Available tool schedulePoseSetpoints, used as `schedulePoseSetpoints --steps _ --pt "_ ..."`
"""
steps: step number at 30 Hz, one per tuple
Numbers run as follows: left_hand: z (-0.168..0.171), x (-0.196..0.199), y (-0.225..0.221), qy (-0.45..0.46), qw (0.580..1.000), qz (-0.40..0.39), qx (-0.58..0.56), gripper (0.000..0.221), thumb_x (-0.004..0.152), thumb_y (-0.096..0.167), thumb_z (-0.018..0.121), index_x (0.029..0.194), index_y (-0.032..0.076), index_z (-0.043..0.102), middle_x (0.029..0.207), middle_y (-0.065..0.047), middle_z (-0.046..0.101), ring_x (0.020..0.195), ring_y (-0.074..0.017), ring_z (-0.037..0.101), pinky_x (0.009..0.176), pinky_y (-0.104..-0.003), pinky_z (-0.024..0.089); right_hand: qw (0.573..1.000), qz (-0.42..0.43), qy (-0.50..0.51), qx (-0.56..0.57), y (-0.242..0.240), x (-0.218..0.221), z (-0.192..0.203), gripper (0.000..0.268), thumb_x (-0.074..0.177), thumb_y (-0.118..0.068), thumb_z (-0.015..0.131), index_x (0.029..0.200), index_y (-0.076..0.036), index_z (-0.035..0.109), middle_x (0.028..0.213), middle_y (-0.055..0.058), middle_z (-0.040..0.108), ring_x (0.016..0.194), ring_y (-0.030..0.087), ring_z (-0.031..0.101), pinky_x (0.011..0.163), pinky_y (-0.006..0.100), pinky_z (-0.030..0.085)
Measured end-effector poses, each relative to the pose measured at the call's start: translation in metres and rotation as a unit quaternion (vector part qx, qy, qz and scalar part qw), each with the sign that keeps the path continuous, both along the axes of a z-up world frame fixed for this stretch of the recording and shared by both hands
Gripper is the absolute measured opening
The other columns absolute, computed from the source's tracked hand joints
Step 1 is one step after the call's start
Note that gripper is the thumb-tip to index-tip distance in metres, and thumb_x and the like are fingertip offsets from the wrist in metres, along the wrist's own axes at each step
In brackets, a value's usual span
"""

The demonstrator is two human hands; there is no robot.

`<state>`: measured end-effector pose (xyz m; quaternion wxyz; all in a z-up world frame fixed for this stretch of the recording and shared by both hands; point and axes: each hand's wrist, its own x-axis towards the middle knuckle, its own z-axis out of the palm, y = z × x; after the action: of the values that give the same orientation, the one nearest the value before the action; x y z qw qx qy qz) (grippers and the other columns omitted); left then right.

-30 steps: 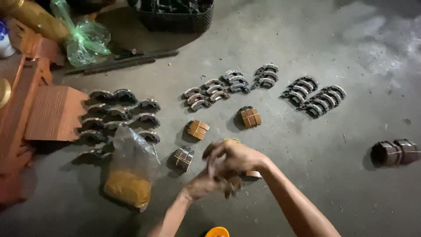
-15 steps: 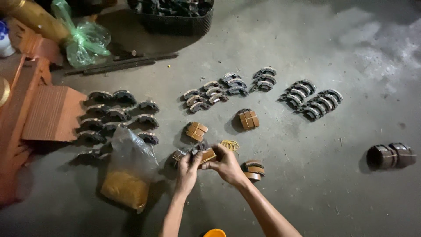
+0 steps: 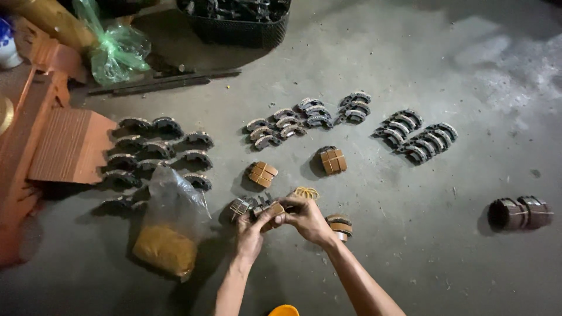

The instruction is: Bundling pairs of motorcycle brake shoes together using rubber bands

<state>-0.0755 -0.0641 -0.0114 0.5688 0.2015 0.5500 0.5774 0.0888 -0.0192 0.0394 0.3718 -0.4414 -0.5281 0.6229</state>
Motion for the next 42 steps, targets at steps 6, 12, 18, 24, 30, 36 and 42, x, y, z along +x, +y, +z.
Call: schedulePoseSetpoints --steps 6,12,18,24,30,36,42 --pt "-0.009 -0.006 -0.013 -0.033 0.998 -0.032 0.043 0.025 0.090 0.005 0.072 0.066 0.008 0.067 0.057 0.001 0.056 0.049 -0.0081 0.046 0.047 -0.024 0.036 0.992 0.033 0.038 -0.117 -0.001 -0.005 -0.004 0.046 0.075 -0.008 0.083 0.118 0.005 0.074 0.099 0.015 0.080 0.083 0.022 0.076 0.079 0.033 0.066" --pt "0.001 -0.005 -0.019 0.071 0.995 -0.010 -0.064 0.014 0.088 0.005 0.074 0.098 -0.001 0.081 0.093 -0.013 0.082 0.080 -0.0193 0.076 0.073 -0.029 0.060 0.995 0.030 -0.086 0.052 -0.021 -0.016 -0.003 0.016 0.088 -0.004 0.072 0.102 0.004 0.072 0.086 0.010 0.081 0.073 0.017 0.079 0.067 0.027 0.066" --pt "-0.009 -0.012 -0.022 -0.068 0.989 -0.061 -0.118 0.061 0.093 0.055 0.058 0.107 -0.002 0.072 0.088 -0.010 0.071 0.061 -0.0093 0.060 0.046 -0.019 0.035 0.953 0.076 -0.285 0.072 -0.011 -0.026 -0.006 0.088 0.067 -0.039 0.093 0.133 0.000 0.051 0.102 0.013 0.059 0.089 0.027 0.062 0.076 0.041 0.062" --pt "0.012 0.005 0.012 -0.219 0.965 -0.143 0.017 0.077 0.098 0.056 0.031 0.156 0.005 0.031 0.162 -0.016 0.037 0.147 -0.0304 0.040 0.121 -0.049 0.032 0.956 -0.053 -0.271 0.097 0.046 -0.014 -0.042 0.068 0.068 -0.007 0.085 0.129 -0.003 0.056 0.113 0.018 0.069 0.098 0.032 0.070 0.085 0.046 0.065" --pt "0.037 0.015 -0.002 -0.088 0.984 -0.148 -0.052 0.058 0.098 0.020 0.048 0.152 -0.001 0.041 0.140 -0.019 0.062 0.118 -0.0276 0.066 0.095 -0.044 0.061 0.896 -0.139 -0.407 0.112 0.098 -0.012 -0.086 0.070 0.079 -0.023 0.088 0.131 0.005 0.051 0.102 0.023 0.059 0.090 0.034 0.058 0.080 0.048 0.054" --pt "0.005 0.024 -0.016 -0.062 0.978 -0.140 -0.143 0.035 0.098 0.009 0.058 0.132 0.001 0.065 0.121 -0.010 0.072 0.105 -0.0183 0.067 0.086 -0.031 0.054 0.814 0.043 -0.558 0.159 0.112 0.027 -0.083 0.049 0.085 0.008 0.049 0.132 0.011 0.059 0.118 0.025 0.065 0.075 0.030 0.067 0.053 0.034 0.066" --pt "-0.053 0.030 -0.021 0.001 0.980 -0.098 -0.172 0.035 0.093 0.013 0.069 0.124 -0.002 0.071 0.113 -0.009 0.071 0.100 -0.0156 0.064 0.090 -0.026 0.049 0.621 0.377 -0.669 0.160 0.038 0.098 -0.074 0.050 0.111 -0.040 0.033 0.141 -0.002 0.046 0.080 0.011 0.062 0.041 0.005 0.035 0.027 0.020 0.031"
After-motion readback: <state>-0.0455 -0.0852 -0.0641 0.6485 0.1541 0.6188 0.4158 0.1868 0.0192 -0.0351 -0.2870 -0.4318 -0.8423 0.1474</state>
